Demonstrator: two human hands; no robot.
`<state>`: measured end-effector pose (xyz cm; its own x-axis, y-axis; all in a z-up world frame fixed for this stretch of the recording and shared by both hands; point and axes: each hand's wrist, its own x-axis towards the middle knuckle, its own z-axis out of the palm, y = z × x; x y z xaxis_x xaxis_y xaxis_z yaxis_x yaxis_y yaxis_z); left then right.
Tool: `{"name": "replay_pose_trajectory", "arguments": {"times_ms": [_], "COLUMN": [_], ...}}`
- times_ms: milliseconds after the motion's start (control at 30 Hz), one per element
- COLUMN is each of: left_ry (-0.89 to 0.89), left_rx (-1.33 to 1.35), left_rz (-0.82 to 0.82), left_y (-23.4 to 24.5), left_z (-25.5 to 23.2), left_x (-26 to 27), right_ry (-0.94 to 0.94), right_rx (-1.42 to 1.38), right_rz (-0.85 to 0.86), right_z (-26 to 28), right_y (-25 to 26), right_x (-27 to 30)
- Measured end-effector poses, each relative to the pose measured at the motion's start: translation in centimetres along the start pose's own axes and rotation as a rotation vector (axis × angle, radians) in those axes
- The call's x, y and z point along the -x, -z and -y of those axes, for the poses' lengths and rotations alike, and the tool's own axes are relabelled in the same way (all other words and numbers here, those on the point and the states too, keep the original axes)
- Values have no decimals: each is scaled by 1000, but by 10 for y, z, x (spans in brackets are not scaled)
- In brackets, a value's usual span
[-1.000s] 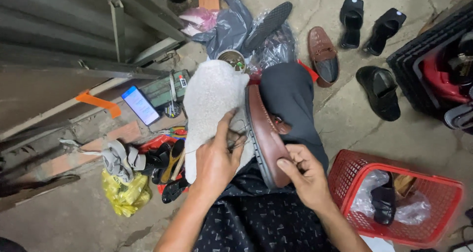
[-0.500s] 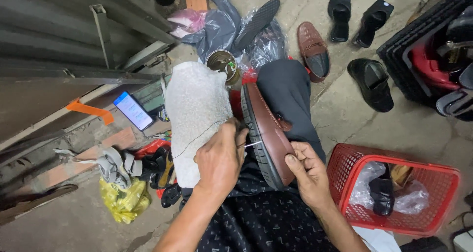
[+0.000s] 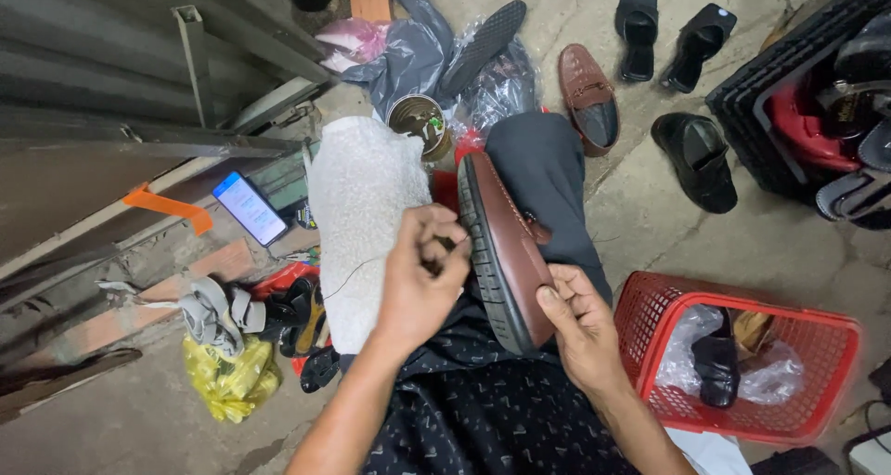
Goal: The person is sewing a brown shoe using a needle and thread. They repeatedly push the needle through the sole and pull the thread to stitch the shoe, which is resting on their lap. The person also briefly inspects the sole of the shoe during the process.
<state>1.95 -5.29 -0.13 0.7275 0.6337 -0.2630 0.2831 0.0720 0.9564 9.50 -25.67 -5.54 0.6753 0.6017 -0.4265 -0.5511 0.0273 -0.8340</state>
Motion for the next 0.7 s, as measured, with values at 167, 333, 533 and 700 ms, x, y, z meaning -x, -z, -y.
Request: {"name": "replay_pose_trajectory", "arguments": {"times_ms": [167,333,533,700], "left_ry": [34,-16,-77,40], "left_rx": [193,364,514,581], "left_rz": [29,-349,-572,-926], "left_y": [94,205,290,354], "left_z": [-19,24,85,170], "left_x": [27,78,124,154], "right_ry": [-78,-171,-22,-31], "right_rx": [30,162,619,949], "right_rz": [52,9,41,124], "right_z": [-1,14,39,53], "right_y": [-17,-19,-4,-4], "right_x": [2,3,-6,-13]}}
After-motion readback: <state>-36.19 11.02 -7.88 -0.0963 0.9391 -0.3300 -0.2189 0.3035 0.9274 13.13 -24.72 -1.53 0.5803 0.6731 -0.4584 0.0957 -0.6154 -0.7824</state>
